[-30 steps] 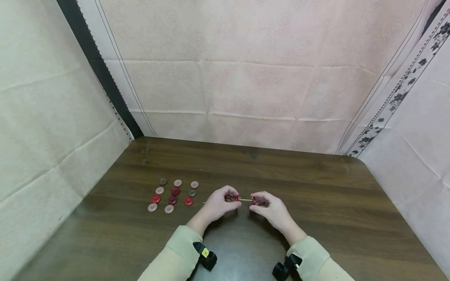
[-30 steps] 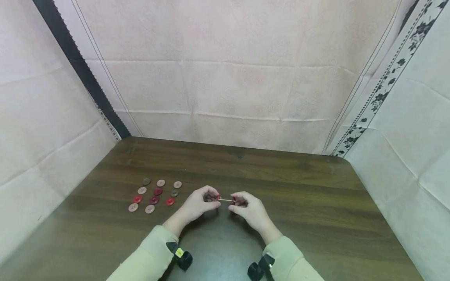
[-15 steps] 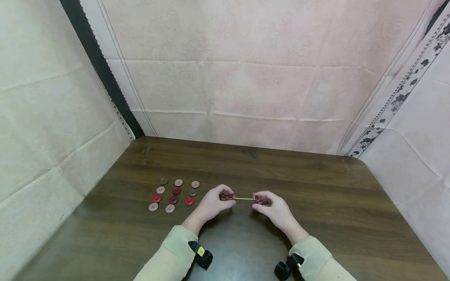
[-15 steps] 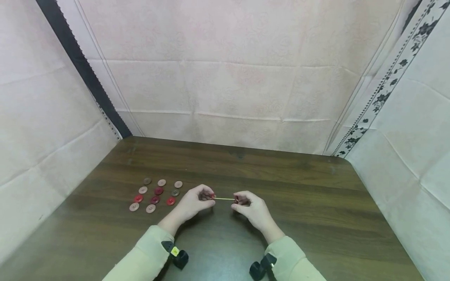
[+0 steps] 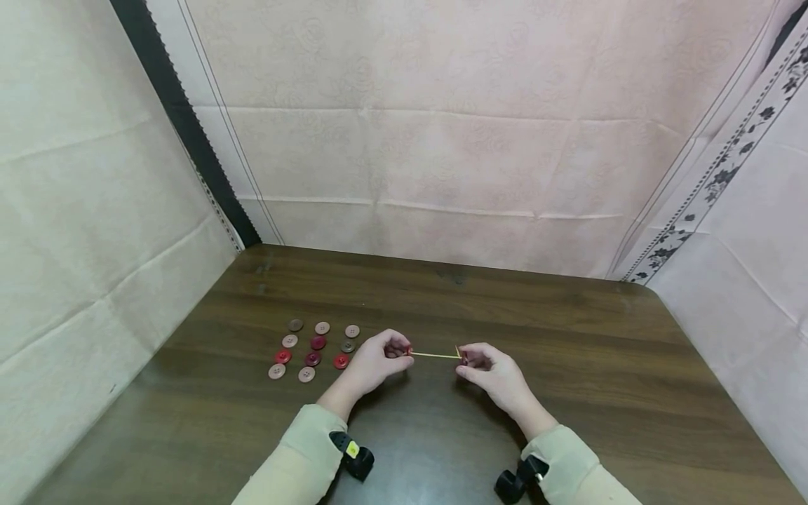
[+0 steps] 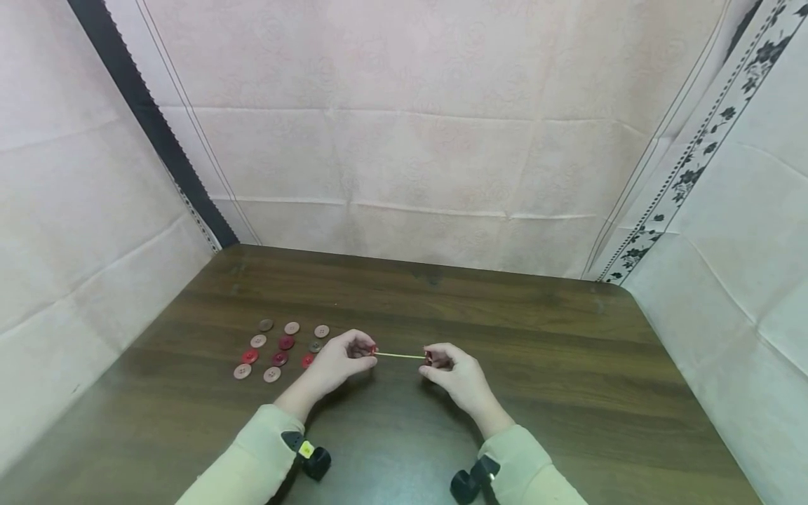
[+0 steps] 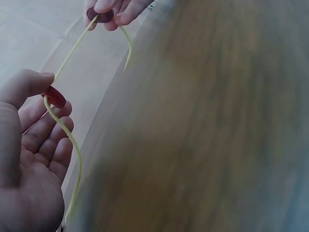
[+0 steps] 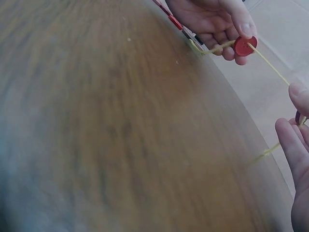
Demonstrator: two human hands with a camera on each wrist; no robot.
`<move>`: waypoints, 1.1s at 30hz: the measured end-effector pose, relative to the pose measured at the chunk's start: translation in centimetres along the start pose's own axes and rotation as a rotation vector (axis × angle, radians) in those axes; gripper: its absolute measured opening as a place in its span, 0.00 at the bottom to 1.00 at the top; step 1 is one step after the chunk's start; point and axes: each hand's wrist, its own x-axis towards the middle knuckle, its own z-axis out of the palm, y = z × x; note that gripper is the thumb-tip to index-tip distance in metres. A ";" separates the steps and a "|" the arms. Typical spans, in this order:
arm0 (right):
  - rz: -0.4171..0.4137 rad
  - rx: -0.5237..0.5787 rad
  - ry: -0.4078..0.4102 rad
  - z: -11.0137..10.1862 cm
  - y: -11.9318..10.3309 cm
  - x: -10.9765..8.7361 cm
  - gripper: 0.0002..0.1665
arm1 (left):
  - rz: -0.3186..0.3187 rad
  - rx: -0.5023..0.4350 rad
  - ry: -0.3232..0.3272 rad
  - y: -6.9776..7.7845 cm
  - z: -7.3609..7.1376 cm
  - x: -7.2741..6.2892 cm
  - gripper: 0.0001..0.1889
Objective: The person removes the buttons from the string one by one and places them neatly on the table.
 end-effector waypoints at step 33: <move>0.057 -0.018 0.039 -0.2 2.6 0.6 0.21 | -0.065 0.018 0.121 -1.3 -3.5 -1.5 0.11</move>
